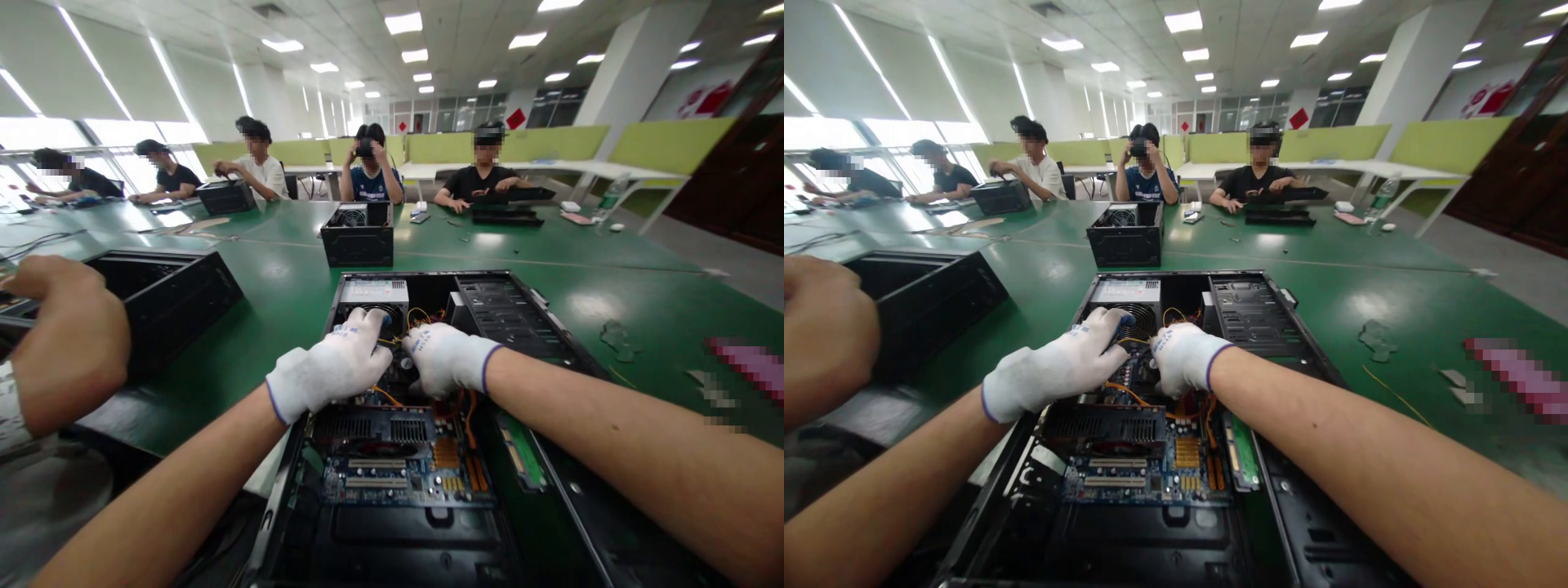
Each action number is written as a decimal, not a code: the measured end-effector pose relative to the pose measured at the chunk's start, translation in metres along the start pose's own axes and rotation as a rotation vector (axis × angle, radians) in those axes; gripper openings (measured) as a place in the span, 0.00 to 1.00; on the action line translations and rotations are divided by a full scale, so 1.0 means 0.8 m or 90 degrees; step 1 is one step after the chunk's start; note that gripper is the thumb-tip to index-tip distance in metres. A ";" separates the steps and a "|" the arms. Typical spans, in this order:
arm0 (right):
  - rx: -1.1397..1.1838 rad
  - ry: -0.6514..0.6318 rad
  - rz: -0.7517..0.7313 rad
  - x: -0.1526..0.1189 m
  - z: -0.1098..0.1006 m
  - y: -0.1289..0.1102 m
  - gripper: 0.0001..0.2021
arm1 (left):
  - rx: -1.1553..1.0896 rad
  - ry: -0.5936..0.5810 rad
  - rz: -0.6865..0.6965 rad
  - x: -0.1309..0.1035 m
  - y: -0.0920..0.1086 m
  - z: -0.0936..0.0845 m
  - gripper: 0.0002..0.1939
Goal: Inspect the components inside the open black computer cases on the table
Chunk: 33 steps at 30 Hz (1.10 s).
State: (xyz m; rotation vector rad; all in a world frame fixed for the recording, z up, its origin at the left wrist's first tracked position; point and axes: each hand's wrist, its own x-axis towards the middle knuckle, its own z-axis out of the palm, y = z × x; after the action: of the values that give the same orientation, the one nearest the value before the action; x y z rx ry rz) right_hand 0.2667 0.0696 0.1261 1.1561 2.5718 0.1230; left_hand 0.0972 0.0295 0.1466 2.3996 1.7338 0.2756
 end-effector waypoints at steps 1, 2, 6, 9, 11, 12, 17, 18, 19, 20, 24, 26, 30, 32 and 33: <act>-0.014 -0.001 0.002 -0.001 0.000 0.002 0.25 | 0.015 -0.001 0.000 -0.001 0.001 0.000 0.20; -0.028 -0.003 0.003 -0.001 0.000 0.004 0.24 | 0.031 -0.003 0.001 -0.001 0.001 0.000 0.21; -0.058 0.009 0.005 -0.003 0.001 0.013 0.25 | 0.071 -0.028 0.020 -0.002 0.001 0.003 0.24; -0.045 0.022 0.011 -0.007 -0.007 0.021 0.23 | 0.066 -0.012 0.024 -0.001 -0.003 0.007 0.26; -0.025 0.028 0.022 -0.010 -0.015 0.026 0.23 | 0.051 0.004 0.010 -0.001 -0.005 0.010 0.29; -0.018 0.036 0.029 -0.011 -0.019 0.028 0.24 | 0.044 0.008 0.005 -0.001 -0.006 0.011 0.29; -0.049 0.085 0.047 -0.013 -0.025 0.031 0.29 | -0.008 0.041 0.031 -0.002 -0.009 0.011 0.27; -0.059 0.092 0.046 -0.013 -0.024 0.032 0.29 | -0.021 0.054 0.035 -0.001 -0.010 0.010 0.27; -0.068 0.098 0.043 -0.013 -0.023 0.032 0.29 | -0.030 0.067 0.035 -0.001 -0.011 0.010 0.27; -0.075 0.107 0.040 -0.013 -0.021 0.032 0.28 | -0.036 0.078 0.032 -0.001 -0.011 0.010 0.27; -0.097 0.152 0.036 -0.013 -0.020 0.035 0.24 | -0.061 0.102 0.020 0.000 -0.008 0.005 0.25; -0.100 0.156 0.039 -0.014 -0.020 0.037 0.24 | -0.080 0.104 0.027 -0.001 -0.005 0.002 0.23; -0.088 0.127 0.049 -0.012 -0.018 0.038 0.25 | -0.110 0.132 0.008 -0.003 -0.002 -0.004 0.22; -0.065 0.115 0.058 -0.011 -0.017 0.039 0.25 | -0.123 0.153 -0.019 -0.004 -0.001 -0.007 0.21; -0.050 0.111 0.063 -0.010 -0.018 0.039 0.25 | -0.127 0.161 -0.029 -0.004 -0.001 -0.008 0.20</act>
State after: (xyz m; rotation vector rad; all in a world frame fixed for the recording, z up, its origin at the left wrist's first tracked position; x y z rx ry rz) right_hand 0.2894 0.0849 0.1480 1.2949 2.6318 0.3590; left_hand 0.0938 0.0268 0.1525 2.2583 1.7621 0.7367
